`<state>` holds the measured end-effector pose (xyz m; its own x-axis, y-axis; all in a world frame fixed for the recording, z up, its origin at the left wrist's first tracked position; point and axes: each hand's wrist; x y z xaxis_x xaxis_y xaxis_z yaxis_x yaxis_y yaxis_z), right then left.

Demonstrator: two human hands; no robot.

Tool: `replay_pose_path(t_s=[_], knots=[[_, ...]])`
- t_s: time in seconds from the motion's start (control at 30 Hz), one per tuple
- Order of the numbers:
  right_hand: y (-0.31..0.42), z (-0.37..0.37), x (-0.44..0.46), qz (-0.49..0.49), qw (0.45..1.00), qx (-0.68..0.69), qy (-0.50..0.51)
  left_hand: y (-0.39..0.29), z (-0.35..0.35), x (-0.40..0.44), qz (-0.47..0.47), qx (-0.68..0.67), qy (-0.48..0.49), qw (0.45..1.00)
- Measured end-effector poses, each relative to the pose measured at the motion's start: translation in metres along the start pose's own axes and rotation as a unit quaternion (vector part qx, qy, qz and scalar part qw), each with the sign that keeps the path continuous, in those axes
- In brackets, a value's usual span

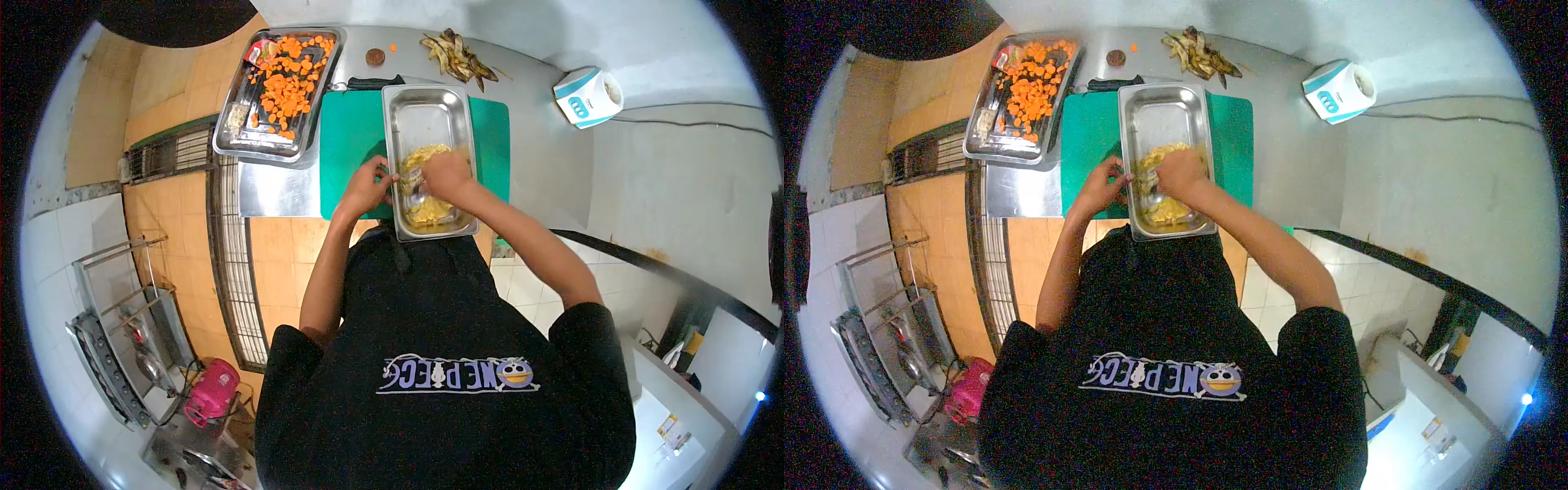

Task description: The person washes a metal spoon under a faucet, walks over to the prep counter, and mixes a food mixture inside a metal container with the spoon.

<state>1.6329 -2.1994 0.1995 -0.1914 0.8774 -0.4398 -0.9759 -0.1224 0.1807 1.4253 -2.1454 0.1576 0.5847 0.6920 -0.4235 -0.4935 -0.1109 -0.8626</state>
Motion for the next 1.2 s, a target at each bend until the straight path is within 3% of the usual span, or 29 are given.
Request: replay_pose_path(t_s=[0.07,0.1,0.2,0.23,0.27,0.33,0.37,0.47,0.53,0.6,0.67,0.73,0.8,0.9,0.97,1.03,1.07,1.13,1.2], knots=[[-0.013,0.015,0.002,0.049,0.982,-0.005,-0.18,-0.001,-0.004,-0.003,0.002,-0.019,-0.004,1.0],[-0.014,0.03,0.005,0.021,0.993,0.007,-0.117,-0.007,-0.003,-0.003,-0.008,0.025,-0.033,0.999],[0.009,0.002,-0.015,0.01,0.995,0.047,-0.086,-0.016,0.003,0.007,-0.023,0.089,-0.068,0.993],[0.014,-0.011,-0.018,0.036,0.998,0.034,-0.03,-0.017,0.002,0.011,-0.022,0.106,-0.073,0.991],[0.006,-0.017,-0.015,0.035,0.998,0.032,-0.029,-0.019,0.004,0.012,-0.022,0.104,-0.073,0.992],[-0.02,-0.023,-0.007,-0.005,0.994,0.06,-0.095,-0.026,0.011,0.011,0.003,0.086,-0.016,0.996],[-0.023,0.0,-0.01,0.022,0.987,0.012,-0.159,-0.023,0.011,0.01,0.006,0.086,-0.017,0.996],[-0.024,0.004,-0.009,0.058,0.985,-0.04,-0.16,-0.023,0.014,0.014,-0.029,0.062,-0.021,0.997],[0.0,-0.017,-0.016,0.037,0.998,-0.004,-0.052,-0.03,0.016,0.012,0.007,0.077,0.008,0.997],[0.005,-0.021,-0.024,-0.016,0.999,0.024,-0.032,-0.031,0.016,0.01,0.017,0.062,0.013,0.998],[-0.025,0.002,-0.016,-0.031,0.997,0.024,-0.068,-0.028,0.015,0.01,0.029,0.045,0.012,0.999],[-0.034,0.013,-0.016,-0.047,0.993,0.028,-0.102,-0.02,0.011,0.011,-0.017,0.047,-0.017,0.999],[-0.029,0.017,-0.023,-0.006,0.993,0.041,-0.109,-0.018,0.012,0.013,-0.009,0.064,-0.011,0.998],[-0.008,-0.01,-0.037,0.011,1.0,-0.008,-0.012,-0.022,0.012,0.015,0.008,0.059,0.002,0.998],[-0.017,-0.011,-0.035,-0.001,1.0,-0.016,-0.008,-0.02,0.01,0.013,0.025,0.04,0.011,0.999],[-0.031,0.009,-0.023,-0.04,0.992,-0.012,-0.115,-0.016,0.008,0.013,-0.025,0.056,-0.025,0.998],[-0.029,0.003,-0.025,-0.042,0.993,-0.008,-0.115,-0.015,0.008,0.01,-0.024,0.058,-0.022,0.998],[-0.027,-0.002,-0.025,0.051,0.992,0.015,-0.113,-0.02,0.012,0.014,-0.002,0.083,-0.004,0.997],[-0.015,-0.008,-0.033,0.08,0.993,0.011,-0.082,-0.027,0.015,0.011,0.0,0.092,-0.001,0.996]])
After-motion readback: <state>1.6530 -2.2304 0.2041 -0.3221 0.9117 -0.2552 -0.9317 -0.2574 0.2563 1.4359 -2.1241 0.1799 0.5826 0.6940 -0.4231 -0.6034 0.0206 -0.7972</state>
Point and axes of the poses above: each hand's wrist, its own x-axis towards the middle knuckle, its own z-axis out of the back of the hand, y = z × x, and after that the axes turned 11 degrees about x, right-handed
